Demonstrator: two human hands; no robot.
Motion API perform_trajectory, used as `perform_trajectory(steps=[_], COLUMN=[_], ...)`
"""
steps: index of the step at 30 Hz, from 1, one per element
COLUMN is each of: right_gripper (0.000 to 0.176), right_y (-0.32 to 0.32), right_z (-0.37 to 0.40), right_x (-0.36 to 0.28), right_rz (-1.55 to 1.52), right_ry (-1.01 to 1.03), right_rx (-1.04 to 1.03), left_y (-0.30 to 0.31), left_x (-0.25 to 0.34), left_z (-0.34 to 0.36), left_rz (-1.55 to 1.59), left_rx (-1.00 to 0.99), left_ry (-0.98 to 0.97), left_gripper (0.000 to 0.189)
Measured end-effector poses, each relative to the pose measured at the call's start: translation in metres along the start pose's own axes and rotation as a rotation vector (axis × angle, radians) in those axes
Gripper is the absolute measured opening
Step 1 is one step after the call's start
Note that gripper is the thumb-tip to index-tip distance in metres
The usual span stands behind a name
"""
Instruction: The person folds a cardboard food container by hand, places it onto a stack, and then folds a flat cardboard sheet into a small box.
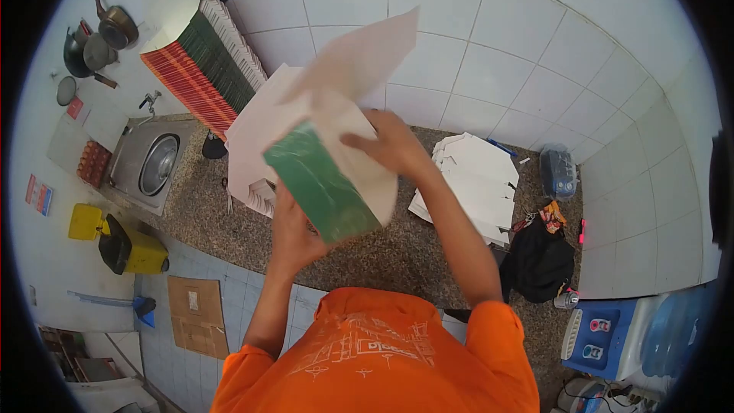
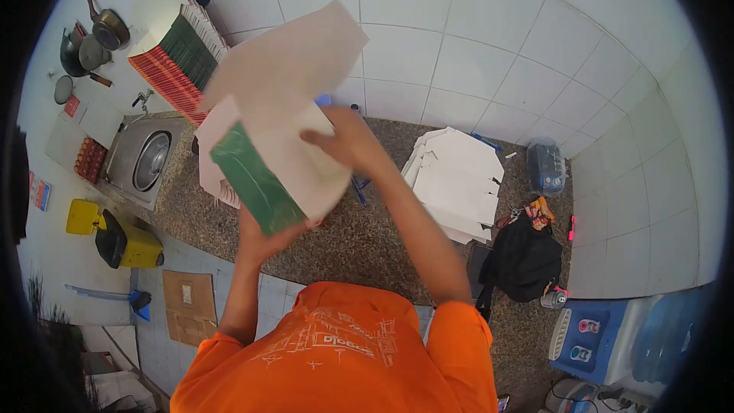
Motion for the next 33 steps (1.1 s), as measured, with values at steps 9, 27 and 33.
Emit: perform_trajectory(steps=[9,27,33], right_gripper=[0.039,0.035,0.028], right_y=[-0.05,-0.102,-0.11], right_z=[-0.12,0.013,0.011], right_x=[0.034,-0.019,-0.035], right_rz=[0.872,0.525,0.696], right_ry=[0.14,0.031,0.135], right_rx=[-0.141,-0.72,-0.583], left_y=[0.018,0.033,0.045], left_x=[-0.014,-0.015,-0.03], left_z=[0.015,0.005,0.01], left_rz=[-0.18,-0.471,-0.537], left_rx=[0.378,0.34,0.343], left_ry=[-0.054,0.1,0.147], left_gripper=[0.026,0.026,0.046])
Point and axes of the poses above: each hand's wrist, its own z-axis away from the middle knuckle, its own y-axis out of the back of the hand, x = y × z, the point moved 7 cm from there along -z, towards the middle knuckle, and after that the axes turned 13 degrees about -z, right-handed, at the moved point
